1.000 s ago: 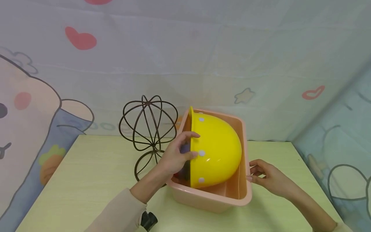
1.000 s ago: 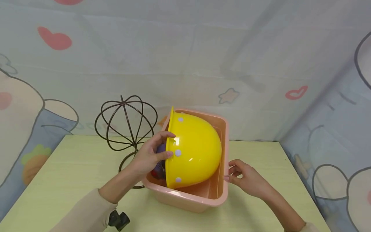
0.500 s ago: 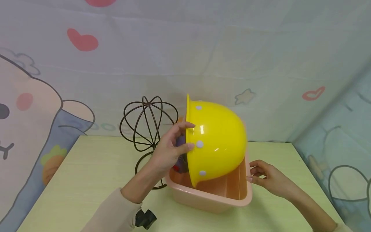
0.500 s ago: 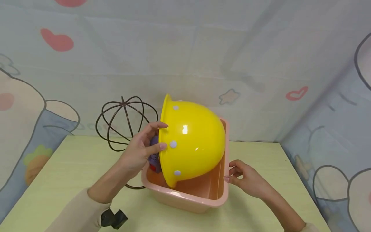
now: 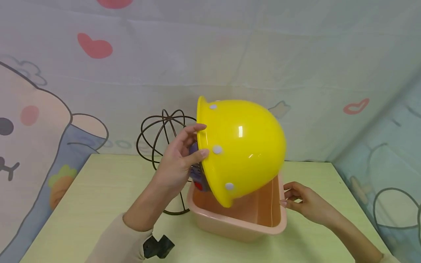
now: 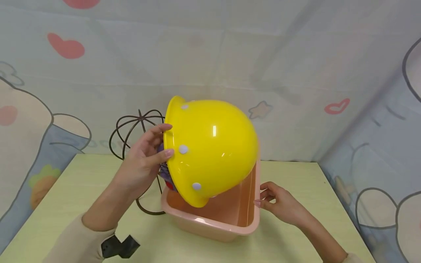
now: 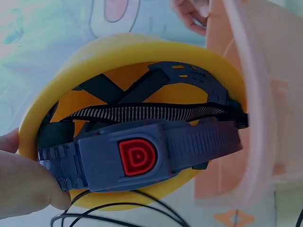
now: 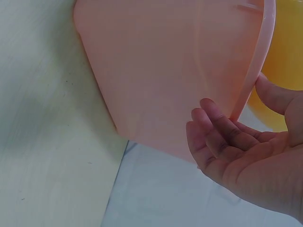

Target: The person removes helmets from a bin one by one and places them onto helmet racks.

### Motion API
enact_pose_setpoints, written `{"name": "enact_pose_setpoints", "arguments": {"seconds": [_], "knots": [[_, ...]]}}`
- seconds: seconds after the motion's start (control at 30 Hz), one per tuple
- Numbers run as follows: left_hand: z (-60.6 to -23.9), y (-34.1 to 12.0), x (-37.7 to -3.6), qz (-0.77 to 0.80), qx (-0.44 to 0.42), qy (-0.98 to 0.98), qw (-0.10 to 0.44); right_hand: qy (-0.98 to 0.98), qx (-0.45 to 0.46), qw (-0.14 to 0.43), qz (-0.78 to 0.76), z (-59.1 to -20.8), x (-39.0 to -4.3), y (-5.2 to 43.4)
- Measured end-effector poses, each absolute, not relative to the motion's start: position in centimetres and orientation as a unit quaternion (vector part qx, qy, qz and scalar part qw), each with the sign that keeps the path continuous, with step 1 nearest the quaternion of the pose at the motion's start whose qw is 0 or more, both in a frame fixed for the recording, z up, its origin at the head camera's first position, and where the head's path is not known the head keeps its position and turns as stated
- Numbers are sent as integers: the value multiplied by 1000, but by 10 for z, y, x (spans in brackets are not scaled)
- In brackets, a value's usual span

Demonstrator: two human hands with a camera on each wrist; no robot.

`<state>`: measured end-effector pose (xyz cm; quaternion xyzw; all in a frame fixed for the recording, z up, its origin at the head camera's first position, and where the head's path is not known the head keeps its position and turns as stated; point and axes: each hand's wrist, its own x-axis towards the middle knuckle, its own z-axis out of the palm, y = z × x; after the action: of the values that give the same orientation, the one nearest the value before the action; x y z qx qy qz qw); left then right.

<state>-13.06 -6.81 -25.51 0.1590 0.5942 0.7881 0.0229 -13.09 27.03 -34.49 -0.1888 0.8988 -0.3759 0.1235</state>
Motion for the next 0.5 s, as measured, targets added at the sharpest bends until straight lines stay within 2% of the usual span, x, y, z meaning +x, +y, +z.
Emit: {"name": "enact_pose_setpoints", "arguments": {"seconds": [0.5], "knots": [[-246, -105, -125, 835, 163, 525, -20, 900, -196, 115, -372, -343, -130, 271]]}}
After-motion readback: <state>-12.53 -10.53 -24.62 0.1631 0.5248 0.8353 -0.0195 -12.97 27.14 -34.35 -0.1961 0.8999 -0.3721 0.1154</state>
